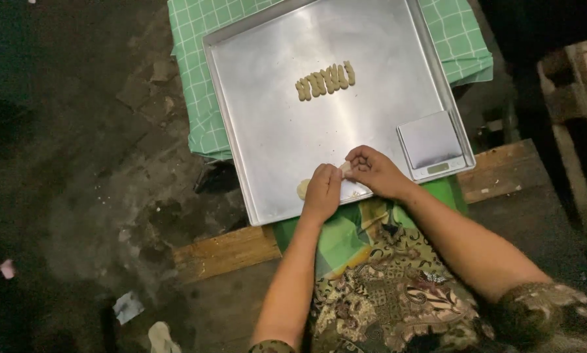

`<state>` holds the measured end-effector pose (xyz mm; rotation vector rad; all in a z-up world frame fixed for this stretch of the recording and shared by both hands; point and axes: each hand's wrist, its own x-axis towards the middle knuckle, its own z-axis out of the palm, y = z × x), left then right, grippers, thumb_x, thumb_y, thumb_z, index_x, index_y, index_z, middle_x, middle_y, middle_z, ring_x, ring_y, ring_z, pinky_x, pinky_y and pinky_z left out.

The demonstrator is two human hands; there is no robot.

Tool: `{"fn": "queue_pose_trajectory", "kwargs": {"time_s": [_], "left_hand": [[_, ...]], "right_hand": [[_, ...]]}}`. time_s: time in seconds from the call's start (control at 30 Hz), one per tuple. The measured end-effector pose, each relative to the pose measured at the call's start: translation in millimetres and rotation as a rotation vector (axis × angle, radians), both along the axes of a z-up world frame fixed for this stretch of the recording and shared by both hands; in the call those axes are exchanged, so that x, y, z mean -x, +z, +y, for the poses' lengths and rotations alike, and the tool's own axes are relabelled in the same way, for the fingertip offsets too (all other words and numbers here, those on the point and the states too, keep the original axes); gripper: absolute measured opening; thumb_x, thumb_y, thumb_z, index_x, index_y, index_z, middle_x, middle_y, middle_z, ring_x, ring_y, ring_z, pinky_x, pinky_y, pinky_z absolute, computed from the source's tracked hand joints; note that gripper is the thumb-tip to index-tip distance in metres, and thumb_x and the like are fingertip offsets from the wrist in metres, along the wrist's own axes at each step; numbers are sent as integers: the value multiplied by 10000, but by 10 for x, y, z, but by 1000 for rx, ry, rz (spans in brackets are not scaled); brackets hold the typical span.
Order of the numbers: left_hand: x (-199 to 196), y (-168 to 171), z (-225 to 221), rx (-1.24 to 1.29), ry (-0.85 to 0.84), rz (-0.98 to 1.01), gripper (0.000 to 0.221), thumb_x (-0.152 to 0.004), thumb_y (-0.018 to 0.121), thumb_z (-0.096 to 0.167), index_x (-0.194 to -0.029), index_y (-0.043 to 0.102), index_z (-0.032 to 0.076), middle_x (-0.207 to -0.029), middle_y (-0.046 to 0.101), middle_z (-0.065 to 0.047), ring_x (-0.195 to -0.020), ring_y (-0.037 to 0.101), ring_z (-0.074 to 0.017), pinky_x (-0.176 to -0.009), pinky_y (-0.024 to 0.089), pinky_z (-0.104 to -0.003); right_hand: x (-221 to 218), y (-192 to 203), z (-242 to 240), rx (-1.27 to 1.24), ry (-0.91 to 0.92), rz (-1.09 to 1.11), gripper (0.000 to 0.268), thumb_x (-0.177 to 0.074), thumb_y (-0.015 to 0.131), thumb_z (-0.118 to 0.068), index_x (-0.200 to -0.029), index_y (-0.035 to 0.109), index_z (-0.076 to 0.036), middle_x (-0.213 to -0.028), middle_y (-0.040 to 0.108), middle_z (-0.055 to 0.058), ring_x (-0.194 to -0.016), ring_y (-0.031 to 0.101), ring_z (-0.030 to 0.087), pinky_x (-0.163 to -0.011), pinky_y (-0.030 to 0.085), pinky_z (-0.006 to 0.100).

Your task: Shaping small pieces of dough into thin strips and arranging them on a baking tray.

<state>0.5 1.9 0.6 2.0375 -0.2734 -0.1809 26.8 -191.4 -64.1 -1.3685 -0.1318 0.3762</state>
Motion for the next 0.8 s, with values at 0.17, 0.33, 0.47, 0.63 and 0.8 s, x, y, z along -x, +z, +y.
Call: {"fn": "queue_pose_trajectory", "kwargs": {"time_s": [0.17,0.33,0.47,0.63,0.8], "left_hand": [[1,-9,-53,-21,-23,-8,397,-1119,395,329,-828,497,80,-776,410,-149,-825,526,-350,-800,463,-407],[5,-98,-11,-32,-7,-22,412,-1126,374,282,-807,508,59,-781,435,-163,-850,551,-384,-818,475,-413],[9,-84,-16,18,-12,34,425,-1115,419,357,-811,546,88,-796,481,-139,-868,575,-304,-831,475,-377],[-8,-31,-38,41,-11,-16,513,-1141,326,363,-792,541,55,-789,501,-152,-847,577,-334,-827,482,-417],[43,45,-38,65,12,24,484,-1139,317,355,-774,513,105,-745,435,-72,-789,505,-206,-781,445,-345]], "right_hand": [[29,526,-18,95,-7,15,310,-944,740,-77,-1235,695,17,-973,714,116,-912,711,190,-863,578,358],[50,493,-3,50,18,56,398,-903,761,-54,-1290,683,-4,-1017,683,102,-934,679,161,-890,575,356],[55,520,-26,35,-37,55,285,-935,752,-57,-1203,682,9,-883,639,72,-830,693,156,-781,575,307],[39,590,-23,179,21,-39,213,-990,671,-79,-1177,760,-32,-783,679,87,-767,650,142,-727,536,301],[53,396,-6,70,-19,-27,221,-947,743,-61,-1142,688,27,-879,679,102,-757,676,162,-694,548,300]]}}
